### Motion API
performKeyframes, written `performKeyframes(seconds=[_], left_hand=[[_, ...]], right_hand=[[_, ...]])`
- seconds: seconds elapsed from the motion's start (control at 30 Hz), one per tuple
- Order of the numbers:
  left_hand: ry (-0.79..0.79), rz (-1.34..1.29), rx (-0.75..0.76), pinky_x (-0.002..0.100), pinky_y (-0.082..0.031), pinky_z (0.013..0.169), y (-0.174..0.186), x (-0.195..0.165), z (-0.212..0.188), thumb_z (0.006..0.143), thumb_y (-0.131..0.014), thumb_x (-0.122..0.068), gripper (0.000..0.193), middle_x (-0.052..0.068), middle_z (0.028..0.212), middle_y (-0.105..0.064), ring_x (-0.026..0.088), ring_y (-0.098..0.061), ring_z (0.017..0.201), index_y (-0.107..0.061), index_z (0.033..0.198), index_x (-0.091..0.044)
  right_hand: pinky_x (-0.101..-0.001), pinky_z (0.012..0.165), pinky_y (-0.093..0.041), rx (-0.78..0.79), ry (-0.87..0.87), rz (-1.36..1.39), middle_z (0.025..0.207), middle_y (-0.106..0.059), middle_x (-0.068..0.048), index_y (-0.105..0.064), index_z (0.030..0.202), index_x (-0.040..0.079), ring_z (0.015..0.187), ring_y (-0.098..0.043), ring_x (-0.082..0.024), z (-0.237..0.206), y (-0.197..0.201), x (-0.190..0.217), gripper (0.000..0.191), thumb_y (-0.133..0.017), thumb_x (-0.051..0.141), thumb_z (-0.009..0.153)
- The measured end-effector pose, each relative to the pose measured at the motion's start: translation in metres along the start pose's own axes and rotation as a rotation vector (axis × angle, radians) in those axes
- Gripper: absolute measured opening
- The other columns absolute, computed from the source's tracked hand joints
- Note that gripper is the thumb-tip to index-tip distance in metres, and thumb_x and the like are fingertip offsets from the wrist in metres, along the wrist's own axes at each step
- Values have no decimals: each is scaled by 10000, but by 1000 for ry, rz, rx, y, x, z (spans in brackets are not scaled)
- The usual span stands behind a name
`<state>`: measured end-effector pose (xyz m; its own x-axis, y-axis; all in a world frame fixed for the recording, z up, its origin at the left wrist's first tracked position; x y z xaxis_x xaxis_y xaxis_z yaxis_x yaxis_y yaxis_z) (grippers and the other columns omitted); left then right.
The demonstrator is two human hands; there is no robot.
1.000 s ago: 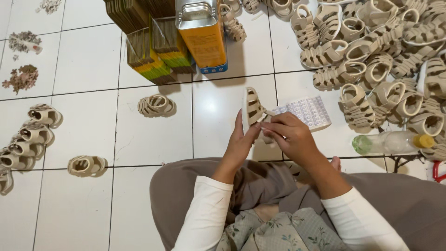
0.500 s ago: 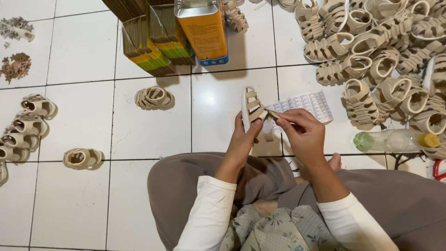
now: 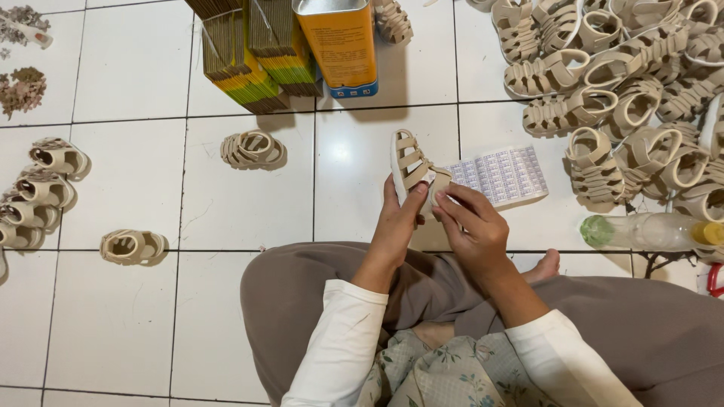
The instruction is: The person sits on the floor and applies adhesive labels to the inner soles of beige sandals. They peel a label from a sheet, place it on a sandal, press it down, and set the sandal aside. The process is repeated for multiple sandals.
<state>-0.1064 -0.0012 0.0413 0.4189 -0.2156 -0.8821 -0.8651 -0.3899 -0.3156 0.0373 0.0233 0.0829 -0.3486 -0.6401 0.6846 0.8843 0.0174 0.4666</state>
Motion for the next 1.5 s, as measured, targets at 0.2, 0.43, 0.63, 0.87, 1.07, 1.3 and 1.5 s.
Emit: performKeyframes(seconds=[0.2,0.43,0.63,0.87,1.07,1.3,1.5], left_hand=[[-43,8,23,298,-499,793,2,0,-2,966,-630,-363,743,83,1279,-608,164,-583,1068,-284,1568,-99],[-193,-52,226,378,-451,1110,-8,-4,-7,950,-721,-263,891,155,1468,-492,229,-520,1314,-171,1621,-57],[-508,658,-140,479,-427,1085,-23,-19,-31,759,-905,-261,1090,221,1377,-507,366,-462,1276,-261,1601,-10],[-571,743,-194,490,-414,1059,-26,-27,-36,747,-926,-282,1096,206,1326,-543,359,-442,1227,-282,1591,-9],[-469,299,-153,440,-462,1138,-3,-26,-15,856,-830,-266,931,209,1500,-488,310,-541,1355,-301,1575,-6],[-87,-191,-12,394,-487,1088,47,2,42,919,-705,-251,715,164,1397,-585,267,-593,1254,-404,1507,20],[-48,-410,22,366,-510,1023,43,30,73,978,-634,-453,733,129,1385,-581,221,-586,1234,-413,1506,5]], right_hand=[[-296,946,-513,-27,-252,423,1146,-643,-138,-465,1306,31,1018,-615,-185,-8,-5,-20,343,-689,0,1048],[-392,828,-482,44,-874,997,1044,-664,-193,-323,1294,80,939,-589,-250,-13,-16,-61,384,-608,48,1037],[-368,1052,-474,91,-988,1204,1358,-543,-196,-307,1463,109,1233,-569,-249,-13,-20,-82,497,-441,11,995],[-384,1062,-475,171,-1031,1189,1445,-519,-190,-271,1539,108,1295,-554,-274,-6,-23,-69,664,-413,-27,904],[-362,965,-550,187,-1093,669,1196,-708,-130,-452,1429,79,1098,-659,-233,-1,-11,-91,435,-425,60,996],[-401,906,-546,328,-412,-229,1056,-704,-169,-735,1095,10,986,-671,-321,-18,-34,-149,166,-687,54,942],[-434,895,-524,447,-239,-338,1088,-661,-142,-735,1076,17,1072,-605,-343,-29,-70,-147,271,-759,60,810]])
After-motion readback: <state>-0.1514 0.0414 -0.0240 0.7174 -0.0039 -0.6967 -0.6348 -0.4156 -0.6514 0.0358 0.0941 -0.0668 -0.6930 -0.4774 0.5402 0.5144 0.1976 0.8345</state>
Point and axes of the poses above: each hand's wrist, its own z-axis towards the middle knuckle, its own y-axis out of the back of the hand, x = y × z, the point moved 2 cm from there along z, towards the middle knuckle
